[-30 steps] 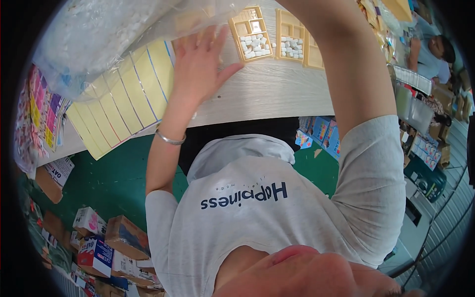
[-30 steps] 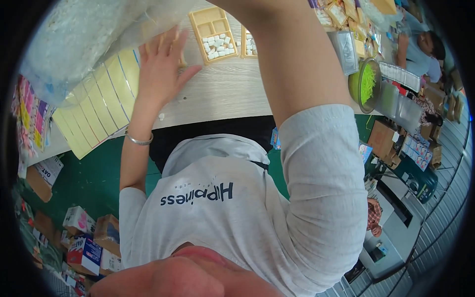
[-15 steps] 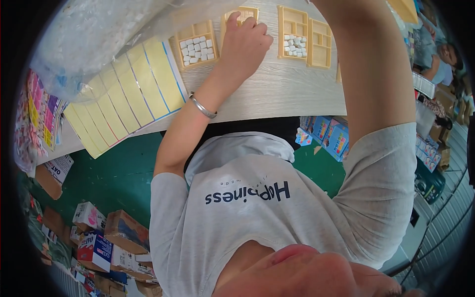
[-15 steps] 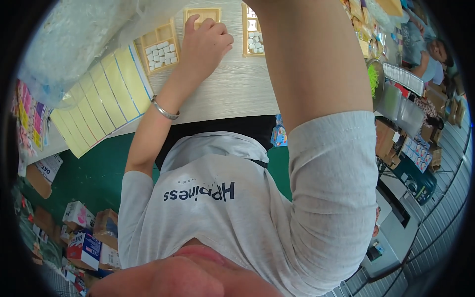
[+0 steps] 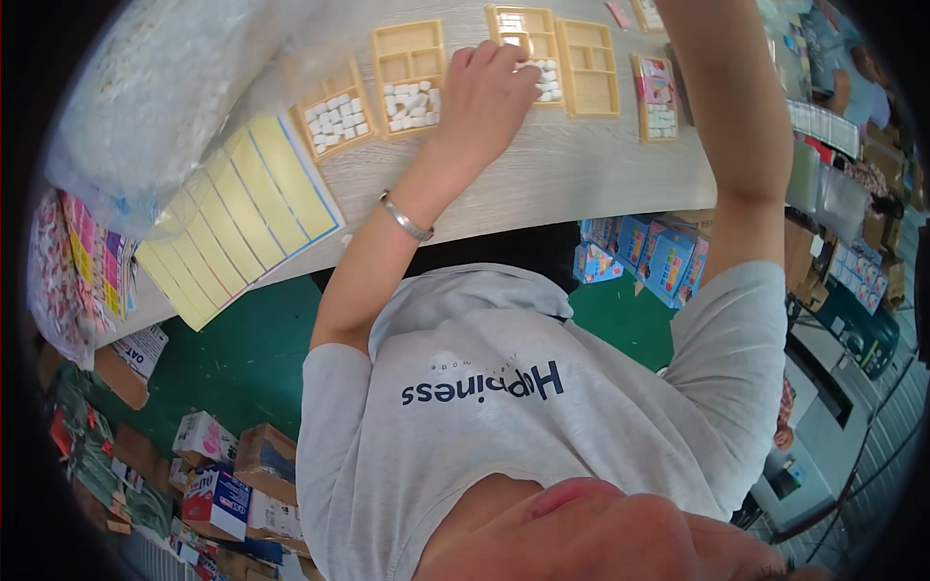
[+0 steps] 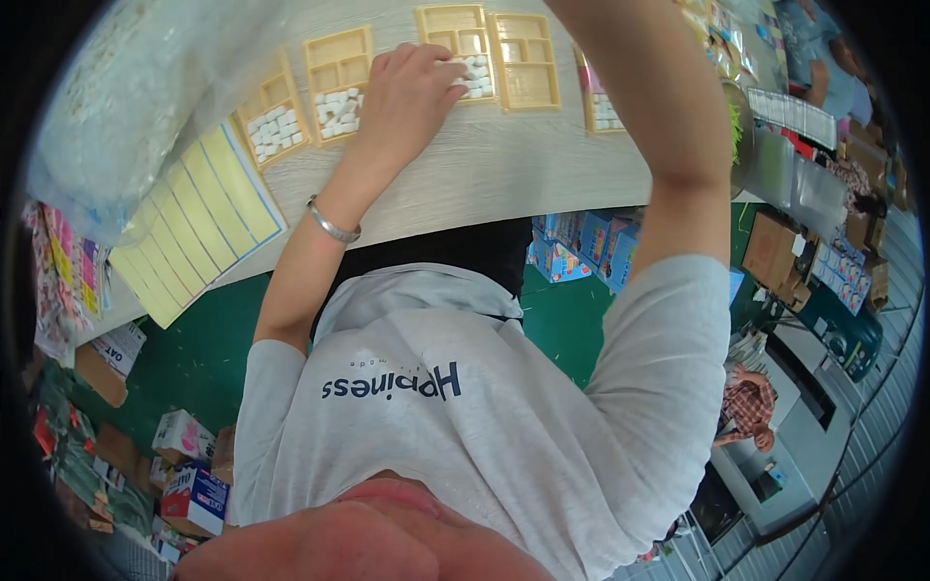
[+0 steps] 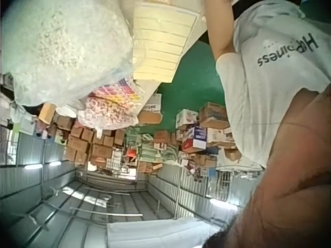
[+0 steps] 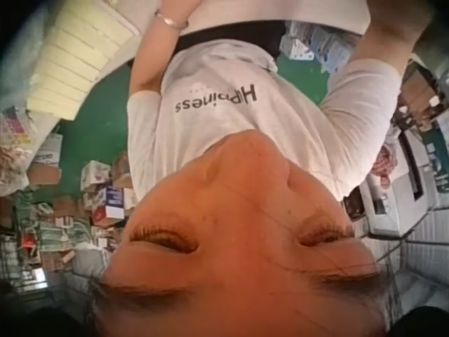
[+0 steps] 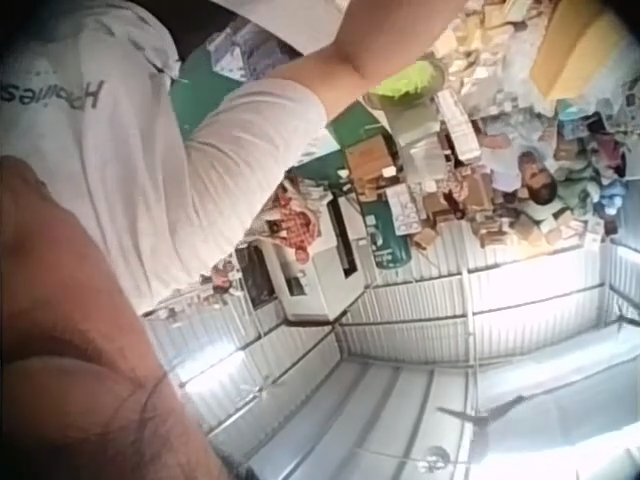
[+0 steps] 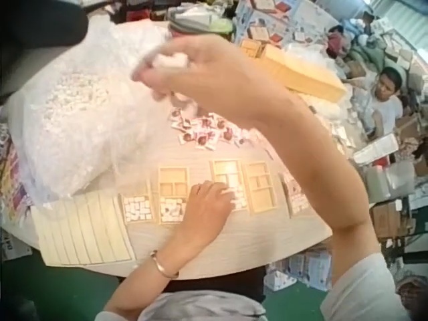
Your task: Sorting small white items into multi-compartment trays and sealing them into labeled plastic bags.
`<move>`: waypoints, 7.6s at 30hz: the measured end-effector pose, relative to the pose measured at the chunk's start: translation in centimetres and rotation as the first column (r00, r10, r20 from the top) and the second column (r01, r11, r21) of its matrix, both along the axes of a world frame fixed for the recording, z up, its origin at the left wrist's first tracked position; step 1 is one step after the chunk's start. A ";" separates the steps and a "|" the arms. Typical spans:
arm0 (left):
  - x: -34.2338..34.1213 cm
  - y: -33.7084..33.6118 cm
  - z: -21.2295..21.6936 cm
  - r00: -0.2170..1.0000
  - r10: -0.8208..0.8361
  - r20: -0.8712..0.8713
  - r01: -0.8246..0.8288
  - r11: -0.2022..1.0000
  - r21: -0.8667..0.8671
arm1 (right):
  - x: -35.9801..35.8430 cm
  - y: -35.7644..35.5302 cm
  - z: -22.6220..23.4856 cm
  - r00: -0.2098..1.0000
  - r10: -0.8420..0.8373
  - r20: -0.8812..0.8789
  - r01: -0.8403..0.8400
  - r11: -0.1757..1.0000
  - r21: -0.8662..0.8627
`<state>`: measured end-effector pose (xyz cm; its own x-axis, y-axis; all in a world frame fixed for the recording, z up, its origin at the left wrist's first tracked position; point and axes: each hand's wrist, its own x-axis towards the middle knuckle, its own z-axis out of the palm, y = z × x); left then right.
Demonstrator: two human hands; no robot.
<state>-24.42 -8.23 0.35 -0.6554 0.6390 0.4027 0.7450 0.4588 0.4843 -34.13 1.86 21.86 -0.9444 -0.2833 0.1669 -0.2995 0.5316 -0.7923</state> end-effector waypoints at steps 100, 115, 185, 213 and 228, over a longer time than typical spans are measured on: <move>3.6 -1.9 0.7 0.991 0.110 -0.079 -0.125 0.968 -0.216 | 17.3 7.9 -19.4 0.898 -0.369 -0.241 0.419 0.884 0.206; 4.0 -1.2 -0.3 0.998 0.025 0.063 -0.003 0.943 -0.334 | 16.9 10.4 -18.8 0.814 -0.519 -0.260 0.556 0.826 0.092; 2.7 -12.0 0.5 0.960 0.281 0.011 -0.268 0.925 -0.269 | 10.7 -0.9 -18.4 0.942 -0.195 -0.274 0.286 0.892 0.351; -1.5 -11.6 3.1 0.939 0.308 0.154 -0.219 0.879 -0.423 | 9.7 10.7 -17.2 0.807 -0.384 -0.449 0.543 0.782 0.306; 1.3 -9.6 2.1 0.982 0.158 0.102 -0.102 0.904 -0.414 | -8.8 17.8 -18.6 0.783 -0.323 -0.532 0.618 0.506 0.602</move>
<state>-23.15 -17.81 2.41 -0.7724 0.6343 0.0331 0.6087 0.7243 0.3238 -42.93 19.69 3.30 -0.9018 0.0286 0.4312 0.0353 0.9993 0.0076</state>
